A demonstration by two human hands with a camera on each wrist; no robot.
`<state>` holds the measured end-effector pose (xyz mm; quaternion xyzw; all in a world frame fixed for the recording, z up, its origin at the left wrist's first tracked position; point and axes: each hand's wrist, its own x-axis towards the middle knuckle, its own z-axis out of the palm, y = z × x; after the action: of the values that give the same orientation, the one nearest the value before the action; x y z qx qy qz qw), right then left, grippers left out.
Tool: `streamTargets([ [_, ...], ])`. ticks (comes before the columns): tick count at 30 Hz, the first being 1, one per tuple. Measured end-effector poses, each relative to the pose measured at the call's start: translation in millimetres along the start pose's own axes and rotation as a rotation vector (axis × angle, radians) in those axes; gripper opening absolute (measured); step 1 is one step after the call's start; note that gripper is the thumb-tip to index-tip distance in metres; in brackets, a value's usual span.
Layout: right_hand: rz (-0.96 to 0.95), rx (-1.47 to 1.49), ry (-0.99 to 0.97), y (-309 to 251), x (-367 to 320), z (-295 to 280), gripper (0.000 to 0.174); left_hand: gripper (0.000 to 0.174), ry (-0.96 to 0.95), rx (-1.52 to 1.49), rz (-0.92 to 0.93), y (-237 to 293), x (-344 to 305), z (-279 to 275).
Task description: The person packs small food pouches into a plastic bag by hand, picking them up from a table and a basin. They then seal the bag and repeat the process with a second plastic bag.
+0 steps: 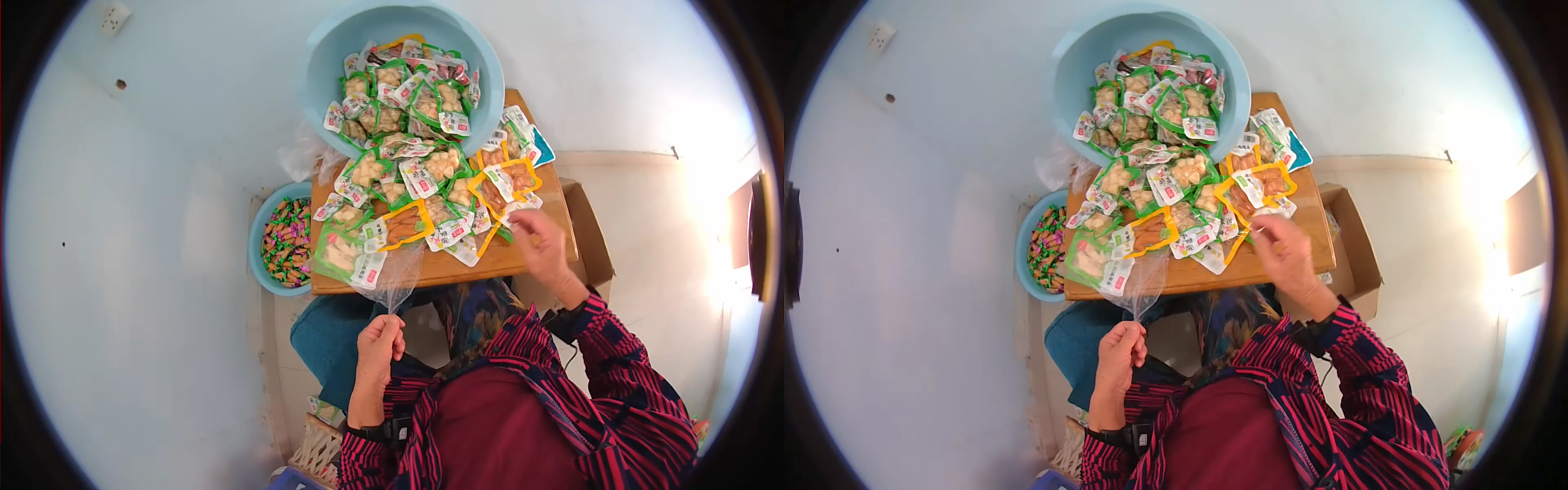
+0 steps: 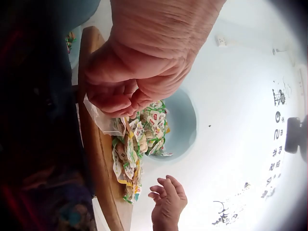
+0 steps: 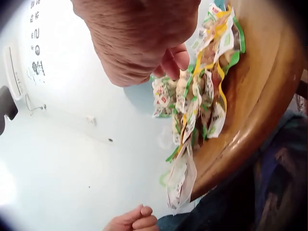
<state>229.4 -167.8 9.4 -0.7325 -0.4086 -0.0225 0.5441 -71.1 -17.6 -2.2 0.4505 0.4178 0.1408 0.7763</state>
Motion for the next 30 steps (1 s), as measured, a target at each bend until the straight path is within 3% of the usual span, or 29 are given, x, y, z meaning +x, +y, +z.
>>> streamTargets([
  [9, -0.197, 0.022, -0.450, -37.1, -12.3, 63.7, 0.018, 0.020, 0.021, -0.049, -0.001, 8.8, 6.2, -3.6],
  [16, -0.245, 0.007, -0.527, -41.1, -6.1, 82.1, 0.018, 0.018, 0.026, -0.098, 0.000, 7.9, 10.8, -13.0],
  [22, -0.287, -0.019, -0.547, -42.5, -3.2, 88.8, 0.018, 0.018, 0.012, -0.135, 0.013, 3.2, 11.0, -14.7],
  [25, -0.329, -0.041, -0.425, -35.4, 6.0, 82.0, 0.018, 0.018, -0.002, -0.142, 0.023, 3.8, 8.9, -14.1],
  [29, -0.192, -0.022, -0.227, -9.3, 32.7, 57.1, 0.017, 0.018, 0.020, -0.142, 0.015, 0.0, 5.6, -15.5],
  [30, -0.023, -0.008, -0.195, -5.2, 38.5, 49.5, 0.017, 0.018, 0.027, -0.148, 0.005, -0.1, 4.5, -15.6],
])
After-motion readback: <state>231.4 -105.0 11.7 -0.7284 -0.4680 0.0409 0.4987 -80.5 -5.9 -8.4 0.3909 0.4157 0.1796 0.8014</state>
